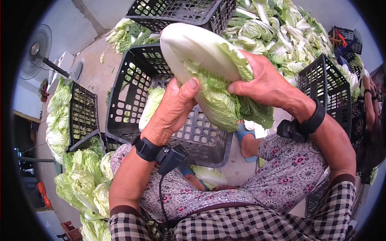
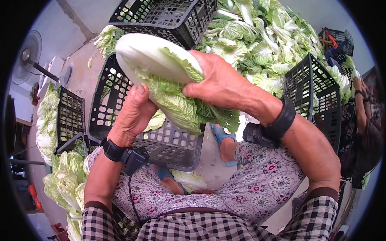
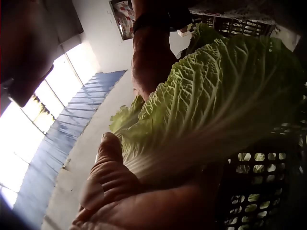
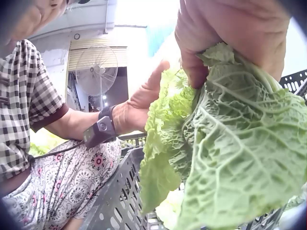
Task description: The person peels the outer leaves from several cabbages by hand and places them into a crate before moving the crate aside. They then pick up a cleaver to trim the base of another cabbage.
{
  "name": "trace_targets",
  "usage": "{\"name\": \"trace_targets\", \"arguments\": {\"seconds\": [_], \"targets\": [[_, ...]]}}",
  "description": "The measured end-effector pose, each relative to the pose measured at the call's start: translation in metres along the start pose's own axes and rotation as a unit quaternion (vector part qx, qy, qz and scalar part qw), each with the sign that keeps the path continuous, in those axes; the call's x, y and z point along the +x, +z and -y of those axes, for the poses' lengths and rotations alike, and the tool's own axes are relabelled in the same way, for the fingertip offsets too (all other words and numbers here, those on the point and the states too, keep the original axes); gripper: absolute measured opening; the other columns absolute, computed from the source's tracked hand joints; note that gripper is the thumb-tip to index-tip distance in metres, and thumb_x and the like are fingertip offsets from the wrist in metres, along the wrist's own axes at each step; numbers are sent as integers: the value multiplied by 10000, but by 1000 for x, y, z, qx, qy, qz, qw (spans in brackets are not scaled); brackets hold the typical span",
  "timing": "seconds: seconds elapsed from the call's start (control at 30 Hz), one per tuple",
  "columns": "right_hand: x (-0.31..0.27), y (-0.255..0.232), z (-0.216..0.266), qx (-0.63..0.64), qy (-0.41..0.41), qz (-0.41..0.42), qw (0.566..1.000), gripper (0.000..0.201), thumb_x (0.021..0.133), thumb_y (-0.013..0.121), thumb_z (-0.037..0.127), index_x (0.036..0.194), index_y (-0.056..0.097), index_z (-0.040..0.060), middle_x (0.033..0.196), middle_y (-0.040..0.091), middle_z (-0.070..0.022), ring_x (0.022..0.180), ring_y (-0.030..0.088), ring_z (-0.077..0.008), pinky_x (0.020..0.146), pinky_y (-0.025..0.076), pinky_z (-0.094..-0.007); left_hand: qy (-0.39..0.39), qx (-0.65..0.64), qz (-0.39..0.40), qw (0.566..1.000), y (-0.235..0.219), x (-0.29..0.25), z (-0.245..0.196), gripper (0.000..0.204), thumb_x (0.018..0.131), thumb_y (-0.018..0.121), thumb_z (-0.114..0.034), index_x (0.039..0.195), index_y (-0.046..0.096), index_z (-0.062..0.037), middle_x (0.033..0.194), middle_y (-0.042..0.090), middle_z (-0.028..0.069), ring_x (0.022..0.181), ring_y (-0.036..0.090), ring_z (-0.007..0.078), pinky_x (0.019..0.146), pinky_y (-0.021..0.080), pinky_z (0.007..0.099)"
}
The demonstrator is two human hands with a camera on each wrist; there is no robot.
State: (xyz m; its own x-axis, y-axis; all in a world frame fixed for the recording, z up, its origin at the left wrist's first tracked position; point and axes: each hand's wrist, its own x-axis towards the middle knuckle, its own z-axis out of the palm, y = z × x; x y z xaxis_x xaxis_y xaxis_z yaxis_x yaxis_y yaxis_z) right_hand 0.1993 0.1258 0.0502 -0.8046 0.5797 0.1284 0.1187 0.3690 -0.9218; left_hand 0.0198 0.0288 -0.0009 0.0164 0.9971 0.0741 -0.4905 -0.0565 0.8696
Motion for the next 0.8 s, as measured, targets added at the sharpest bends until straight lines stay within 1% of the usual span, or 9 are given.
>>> {"name": "trace_targets", "arguments": {"seconds": [0.13, 0.2, 0.27, 0.37, 0.53, 0.6, 0.67, 0.73, 0.8], "targets": [[-1, -17, 11, -46, 23, -63, 997, 438, 707, 636, 54, 1130, 535, 1, 961, 619, -65, 844, 575, -132, 808, 474, -266, -33, 16, -13, 999, -8, 0, 3, 784, 766, 675, -477, 1299, 345, -6, 1218, 490, 112, 1157, 464, 194, 965, 390, 346], [-3, -31, 12, -86, 59, -135, 985, 395, 714, 645, 82, 1088, 552, -5, 925, 617, -65, 777, 582, -136, 766, 488, -260, -45, 26, -7, 999, -10, 0, 2, 768, 773, 670, -473, 1298, 352, -11, 1209, 497, 107, 1148, 469, 187, 951, 400, 339], [-9, -44, 19, -13, 63, -195, 979, 513, 714, 714, 175, 1133, 468, 9, 946, 594, -55, 783, 594, -138, 746, 504, -258, -70, 31, 12, 997, -14, -2, 1, 682, 814, 644, -423, 1296, 368, -27, 1191, 512, 94, 1091, 501, 172, 883, 435, 304], [-13, -79, 3, 41, 7, -281, 959, 430, 740, 690, 132, 1102, 495, 4, 912, 597, -43, 772, 596, -115, 697, 513, -241, -81, 31, 33, 996, -17, -1, 4, 588, 852, 614, -363, 1288, 390, -39, 1171, 535, 100, 1028, 532, 158, 827, 457, 279], [-40, -160, -12, 105, -8, -415, 904, 370, 729, 714, 99, 1029, 546, -36, 902, 627, -92, 800, 621, -169, 725, 536, -307, -104, 61, -20, 993, -22, 1, 2, 448, 878, 587, -317, 1203, 477, -30, 1083, 588, 91, 943, 579, 145, 778, 482, 275], [-61, -190, -18, 165, -15, -442, 882, 389, 747, 699, 77, 1074, 533, -52, 947, 628, -119, 828, 627, -202, 737, 536, -315, -106, 53, -36, 992, -24, 1, 0, 408, 886, 577, -306, 1178, 495, -33, 1065, 595, 89, 918, 591, 143, 762, 487, 269], [-88, -210, -23, 120, -23, -508, 852, 384, 753, 687, 59, 1083, 527, -54, 986, 618, -130, 846, 626, -215, 748, 535, -318, -102, 53, -39, 993, -27, 1, 0, 381, 888, 574, -298, 1159, 508, -38, 1040, 605, 84, 889, 601, 138, 748, 491, 264], [-126, -244, -38, -16, -24, -541, 840, 408, 763, 660, 40, 1123, 500, -67, 1034, 599, -133, 857, 622, -214, 743, 528, -308, -101, 56, -34, 993, -29, 2, -1, 381, 887, 575, -298, 1158, 509, -38, 1036, 607, 84, 885, 603, 138, 749, 490, 267], [-173, -285, -49, -86, 40, -548, 831, 412, 769, 639, 37, 1139, 495, -75, 1044, 595, -131, 854, 620, -208, 738, 518, -300, -102, 59, -35, 992, -27, 1, -2, 382, 886, 577, -300, 1155, 510, -38, 1028, 610, 84, 879, 604, 139, 749, 490, 270]]}}
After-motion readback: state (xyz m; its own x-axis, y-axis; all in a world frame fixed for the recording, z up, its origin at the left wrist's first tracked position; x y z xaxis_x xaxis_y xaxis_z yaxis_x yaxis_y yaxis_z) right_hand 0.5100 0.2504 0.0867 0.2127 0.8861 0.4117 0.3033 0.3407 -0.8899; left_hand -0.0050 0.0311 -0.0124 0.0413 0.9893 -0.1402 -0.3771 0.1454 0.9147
